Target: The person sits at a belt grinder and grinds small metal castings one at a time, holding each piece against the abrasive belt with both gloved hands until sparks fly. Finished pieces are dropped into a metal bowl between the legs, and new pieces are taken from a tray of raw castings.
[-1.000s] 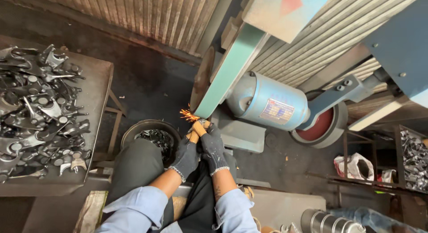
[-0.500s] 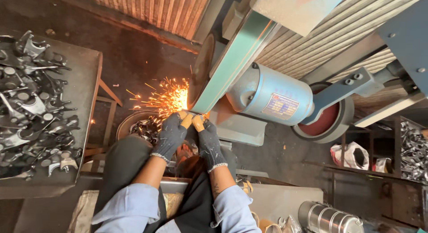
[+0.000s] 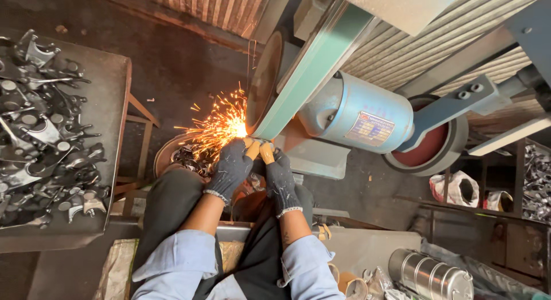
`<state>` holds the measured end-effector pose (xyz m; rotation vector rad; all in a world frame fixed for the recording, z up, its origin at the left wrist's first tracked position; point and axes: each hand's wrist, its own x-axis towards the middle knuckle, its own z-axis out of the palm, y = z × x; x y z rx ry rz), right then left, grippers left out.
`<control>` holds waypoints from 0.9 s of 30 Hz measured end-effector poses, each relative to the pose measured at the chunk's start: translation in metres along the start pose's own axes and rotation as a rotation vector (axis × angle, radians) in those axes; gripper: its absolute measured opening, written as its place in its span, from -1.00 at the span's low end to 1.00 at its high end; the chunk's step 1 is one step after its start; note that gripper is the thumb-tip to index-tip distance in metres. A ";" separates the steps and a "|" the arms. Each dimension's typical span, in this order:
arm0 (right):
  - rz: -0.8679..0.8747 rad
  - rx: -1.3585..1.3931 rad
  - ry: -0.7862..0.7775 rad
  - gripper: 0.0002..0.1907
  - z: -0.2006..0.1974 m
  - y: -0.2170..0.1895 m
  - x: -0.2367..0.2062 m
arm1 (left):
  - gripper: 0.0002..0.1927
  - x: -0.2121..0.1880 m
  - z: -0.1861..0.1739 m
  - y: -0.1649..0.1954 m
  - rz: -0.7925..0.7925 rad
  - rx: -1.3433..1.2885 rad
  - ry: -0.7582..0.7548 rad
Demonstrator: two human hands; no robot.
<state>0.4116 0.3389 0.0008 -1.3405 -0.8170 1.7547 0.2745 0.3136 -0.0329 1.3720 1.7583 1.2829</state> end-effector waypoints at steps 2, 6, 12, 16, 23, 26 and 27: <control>-0.007 -0.040 0.005 -0.71 0.000 0.000 0.001 | -0.74 0.001 -0.002 0.002 -0.004 0.004 -0.010; 0.005 -0.010 0.024 -0.72 -0.003 -0.003 -0.004 | -0.75 0.003 -0.001 0.003 -0.174 0.074 -0.141; 0.016 -0.054 0.074 -0.71 0.002 -0.004 -0.005 | -0.72 0.007 -0.008 0.018 -0.134 0.101 -0.158; 0.077 -0.034 0.136 -0.64 0.000 -0.018 -0.024 | -0.74 0.019 -0.042 0.041 -0.171 0.115 -0.327; -0.032 -0.224 -0.255 -0.54 0.015 -0.048 -0.104 | -0.65 -0.019 -0.086 0.081 0.137 0.306 -0.560; -0.007 -0.688 0.033 -0.58 0.029 -0.051 -0.128 | -0.43 -0.038 -0.085 0.103 -0.012 0.530 -0.652; -0.021 -0.606 -0.024 -0.57 0.028 -0.055 -0.135 | -0.34 -0.040 -0.086 0.111 0.112 0.436 -0.546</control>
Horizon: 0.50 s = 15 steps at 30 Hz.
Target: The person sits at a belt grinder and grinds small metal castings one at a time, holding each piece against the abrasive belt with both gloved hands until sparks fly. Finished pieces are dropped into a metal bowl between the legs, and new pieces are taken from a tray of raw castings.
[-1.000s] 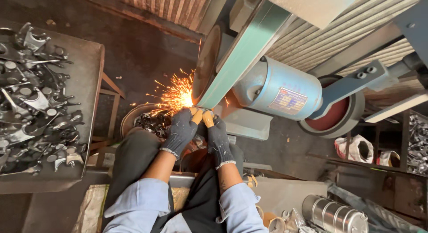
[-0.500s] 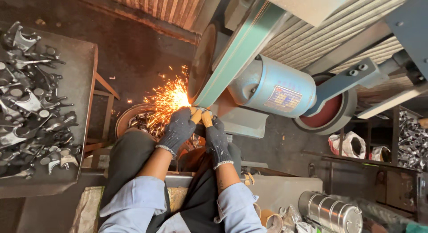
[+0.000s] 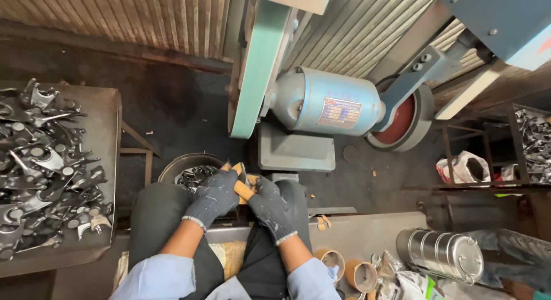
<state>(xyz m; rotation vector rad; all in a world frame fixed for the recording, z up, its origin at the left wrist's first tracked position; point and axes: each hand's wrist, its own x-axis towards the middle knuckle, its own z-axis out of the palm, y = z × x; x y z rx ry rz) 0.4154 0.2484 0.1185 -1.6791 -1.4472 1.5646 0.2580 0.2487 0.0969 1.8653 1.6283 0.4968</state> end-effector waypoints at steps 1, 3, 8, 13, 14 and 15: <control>-0.038 0.077 -0.051 -0.56 -0.007 -0.002 -0.006 | -0.24 -0.001 -0.006 0.005 0.114 -0.055 0.145; -0.183 0.038 -0.085 -0.54 -0.028 -0.007 -0.007 | -0.18 0.002 -0.023 0.008 0.026 0.015 -0.048; -0.481 -0.104 -0.298 -0.50 -0.035 -0.001 0.036 | -0.63 0.025 -0.031 -0.017 0.164 -1.138 -0.264; -0.320 0.692 -0.332 -0.56 0.020 0.034 0.096 | -0.63 0.071 0.031 -0.061 -0.068 -1.438 -0.189; -0.284 0.689 -0.302 -0.55 0.025 0.040 0.101 | -0.69 0.076 0.040 -0.069 0.009 -1.273 -0.122; -0.222 0.713 -0.255 -0.59 0.027 0.041 0.109 | -0.73 0.081 0.044 -0.074 0.094 -1.097 -0.050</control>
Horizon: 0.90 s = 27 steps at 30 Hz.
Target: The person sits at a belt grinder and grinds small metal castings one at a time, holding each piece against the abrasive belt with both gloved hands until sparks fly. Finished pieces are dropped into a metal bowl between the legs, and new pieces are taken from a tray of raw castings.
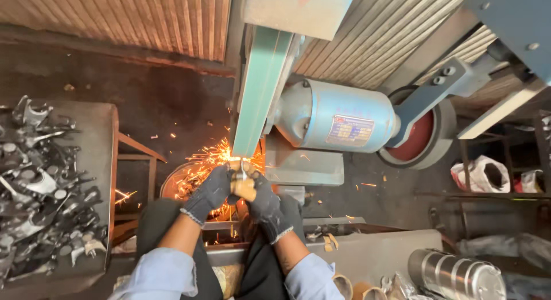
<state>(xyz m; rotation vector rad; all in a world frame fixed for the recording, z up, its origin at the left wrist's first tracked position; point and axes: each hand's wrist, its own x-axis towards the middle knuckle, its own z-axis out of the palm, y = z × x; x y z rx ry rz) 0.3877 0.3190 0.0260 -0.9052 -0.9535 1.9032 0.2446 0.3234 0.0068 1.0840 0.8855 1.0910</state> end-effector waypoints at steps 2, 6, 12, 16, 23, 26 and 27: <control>0.104 0.050 0.150 -0.64 -0.004 -0.006 0.004 | -0.76 0.000 -0.005 0.002 0.059 0.047 0.017; 0.030 0.014 -0.122 -0.49 0.004 -0.044 -0.019 | -0.59 -0.016 -0.005 0.051 -0.103 0.162 -0.146; 0.003 -0.346 0.094 -0.38 0.035 -0.057 -0.067 | -0.30 -0.063 0.038 0.093 0.222 1.107 0.157; 0.130 0.064 0.058 -0.55 0.023 -0.037 -0.087 | 0.10 -0.082 0.060 0.088 0.152 0.889 0.475; -0.325 -1.375 -0.306 -0.45 -0.010 -0.074 -0.111 | -0.30 -0.088 0.059 0.115 0.239 0.703 0.087; 0.112 -0.188 -0.365 -0.50 -0.007 -0.079 -0.083 | -0.58 -0.067 0.038 0.111 -0.070 0.373 -0.099; 0.101 -0.195 -0.303 -0.62 -0.004 -0.073 -0.073 | -0.64 -0.056 0.032 0.103 -0.123 0.252 -0.094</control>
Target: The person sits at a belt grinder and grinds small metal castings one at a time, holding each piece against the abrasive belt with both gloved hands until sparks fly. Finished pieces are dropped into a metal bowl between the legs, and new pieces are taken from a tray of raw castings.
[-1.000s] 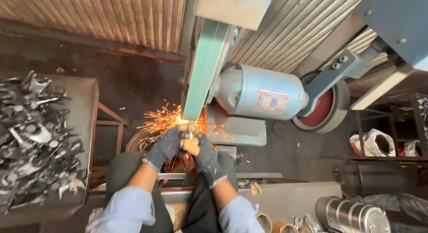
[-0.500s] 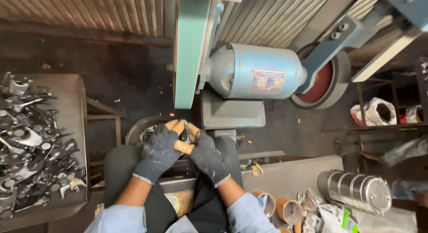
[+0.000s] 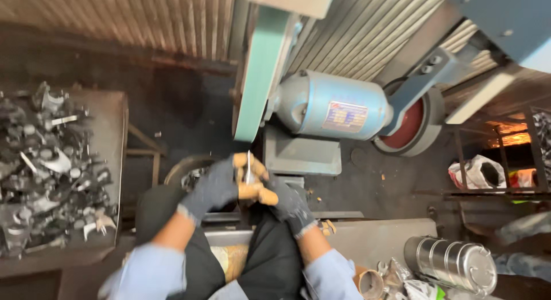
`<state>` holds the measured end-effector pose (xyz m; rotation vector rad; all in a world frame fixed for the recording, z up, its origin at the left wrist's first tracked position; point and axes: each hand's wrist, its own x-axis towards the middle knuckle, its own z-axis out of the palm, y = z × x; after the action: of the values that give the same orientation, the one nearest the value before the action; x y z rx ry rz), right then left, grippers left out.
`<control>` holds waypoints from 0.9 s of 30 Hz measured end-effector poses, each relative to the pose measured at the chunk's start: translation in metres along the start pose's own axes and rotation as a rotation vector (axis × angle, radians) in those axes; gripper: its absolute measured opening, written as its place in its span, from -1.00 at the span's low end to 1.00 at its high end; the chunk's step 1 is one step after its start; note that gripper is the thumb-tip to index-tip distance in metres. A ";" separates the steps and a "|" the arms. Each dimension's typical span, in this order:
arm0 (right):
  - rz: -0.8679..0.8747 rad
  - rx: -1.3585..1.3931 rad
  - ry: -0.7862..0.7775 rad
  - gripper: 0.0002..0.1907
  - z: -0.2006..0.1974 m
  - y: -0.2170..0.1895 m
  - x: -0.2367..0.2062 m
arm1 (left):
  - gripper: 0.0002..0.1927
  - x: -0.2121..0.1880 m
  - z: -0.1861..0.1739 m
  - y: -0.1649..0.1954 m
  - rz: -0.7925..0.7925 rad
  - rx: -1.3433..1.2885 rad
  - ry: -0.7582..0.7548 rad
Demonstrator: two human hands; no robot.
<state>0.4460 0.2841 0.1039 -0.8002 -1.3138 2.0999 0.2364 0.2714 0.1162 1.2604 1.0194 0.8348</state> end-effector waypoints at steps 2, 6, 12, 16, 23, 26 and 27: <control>-0.043 0.058 0.101 -0.64 0.002 0.020 0.032 | -0.75 0.023 -0.005 -0.023 -0.054 -0.337 0.056; -0.102 0.251 0.242 -0.67 -0.005 0.065 0.078 | -0.82 0.061 -0.006 -0.072 -0.244 -0.680 0.194; 0.004 0.248 0.374 -0.73 -0.014 0.069 0.084 | -0.78 0.067 -0.014 -0.071 -0.123 -0.353 0.200; -0.107 0.193 0.175 -0.76 -0.012 0.046 0.048 | -0.51 0.030 -0.008 -0.039 0.106 -0.252 -0.023; 0.087 0.401 0.371 -0.77 -0.006 0.039 0.031 | -0.35 0.004 -0.003 -0.023 0.035 0.177 0.054; 0.292 0.073 0.578 -0.72 -0.007 0.046 0.055 | -0.48 0.011 -0.010 -0.038 -0.123 0.358 0.259; 0.241 -0.130 0.553 -0.72 -0.008 0.048 0.065 | -0.50 0.015 -0.012 -0.045 -0.219 0.338 0.352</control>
<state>0.4013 0.3165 0.0439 -1.5288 -1.0915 1.7766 0.2284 0.2830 0.0697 1.2746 1.6049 0.7480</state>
